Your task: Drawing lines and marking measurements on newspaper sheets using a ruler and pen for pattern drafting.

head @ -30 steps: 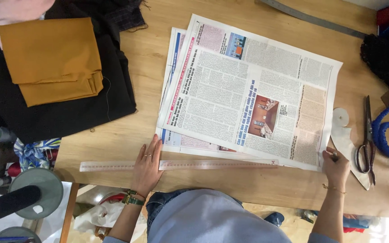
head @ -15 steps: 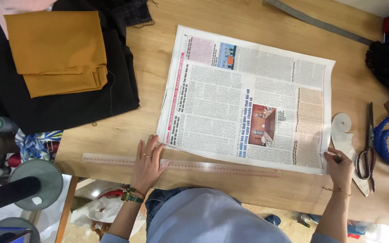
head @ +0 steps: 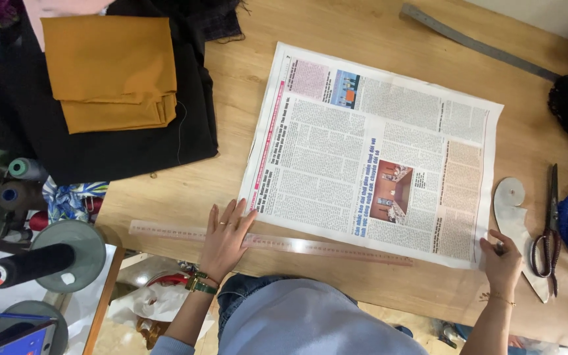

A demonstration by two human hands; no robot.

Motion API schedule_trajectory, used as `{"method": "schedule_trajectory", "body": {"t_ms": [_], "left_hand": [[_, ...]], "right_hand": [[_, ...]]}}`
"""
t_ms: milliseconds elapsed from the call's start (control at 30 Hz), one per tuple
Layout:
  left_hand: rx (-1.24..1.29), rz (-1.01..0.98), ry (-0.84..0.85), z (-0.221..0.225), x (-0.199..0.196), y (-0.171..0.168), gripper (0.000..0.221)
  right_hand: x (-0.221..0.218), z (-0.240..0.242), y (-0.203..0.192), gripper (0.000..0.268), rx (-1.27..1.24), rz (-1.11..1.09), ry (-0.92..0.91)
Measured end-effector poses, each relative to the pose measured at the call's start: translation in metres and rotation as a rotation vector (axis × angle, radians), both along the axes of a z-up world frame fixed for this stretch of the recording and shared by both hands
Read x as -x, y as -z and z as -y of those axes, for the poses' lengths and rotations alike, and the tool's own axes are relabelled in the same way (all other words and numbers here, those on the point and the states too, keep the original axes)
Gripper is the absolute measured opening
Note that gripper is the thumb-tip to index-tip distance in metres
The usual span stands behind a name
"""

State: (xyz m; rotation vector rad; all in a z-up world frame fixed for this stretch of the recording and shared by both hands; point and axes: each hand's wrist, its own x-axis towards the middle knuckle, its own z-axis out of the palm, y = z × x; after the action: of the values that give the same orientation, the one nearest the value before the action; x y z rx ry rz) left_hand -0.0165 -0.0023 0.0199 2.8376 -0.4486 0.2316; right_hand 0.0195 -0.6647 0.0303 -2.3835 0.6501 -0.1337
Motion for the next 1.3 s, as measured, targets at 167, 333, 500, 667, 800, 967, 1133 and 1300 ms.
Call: {"method": "schedule_trajectory", "body": {"t_ms": [167,333,500,667,800,967,1133,1300], "left_hand": [[-0.127,0.040,-0.029,-0.001,-0.003,0.005,0.085],[-0.110,0.015,-0.039,0.011,-0.005,-0.004,0.083],[-0.115,-0.012,0.010,0.057,-0.008,-0.013,0.079],[-0.094,0.044,0.104,0.094,-0.017,-0.007,0.060],[0.020,0.102,0.133,0.110,-0.040,-0.003,0.055],[0.169,0.216,0.142,0.120,-0.067,0.039,0.071],[0.205,0.228,0.156,0.100,-0.045,0.014,0.078],[0.101,0.011,0.141,0.062,-0.008,0.007,0.064]], "right_hand": [[0.000,-0.012,-0.001,0.023,0.021,-0.025,0.012],[0.002,-0.007,0.008,0.029,0.348,0.135,-0.086],[0.006,-0.156,-0.097,0.025,0.262,0.252,-0.320],[0.028,-0.297,-0.122,0.050,0.095,-0.036,-0.900],[0.018,-0.308,-0.085,0.057,0.259,0.142,-1.053],[-0.009,-0.290,-0.036,0.064,0.389,0.195,-0.981],[-0.037,-0.290,-0.013,0.042,0.368,0.288,-0.911],[-0.039,-0.305,-0.014,0.035,0.342,0.347,-0.884]]}}
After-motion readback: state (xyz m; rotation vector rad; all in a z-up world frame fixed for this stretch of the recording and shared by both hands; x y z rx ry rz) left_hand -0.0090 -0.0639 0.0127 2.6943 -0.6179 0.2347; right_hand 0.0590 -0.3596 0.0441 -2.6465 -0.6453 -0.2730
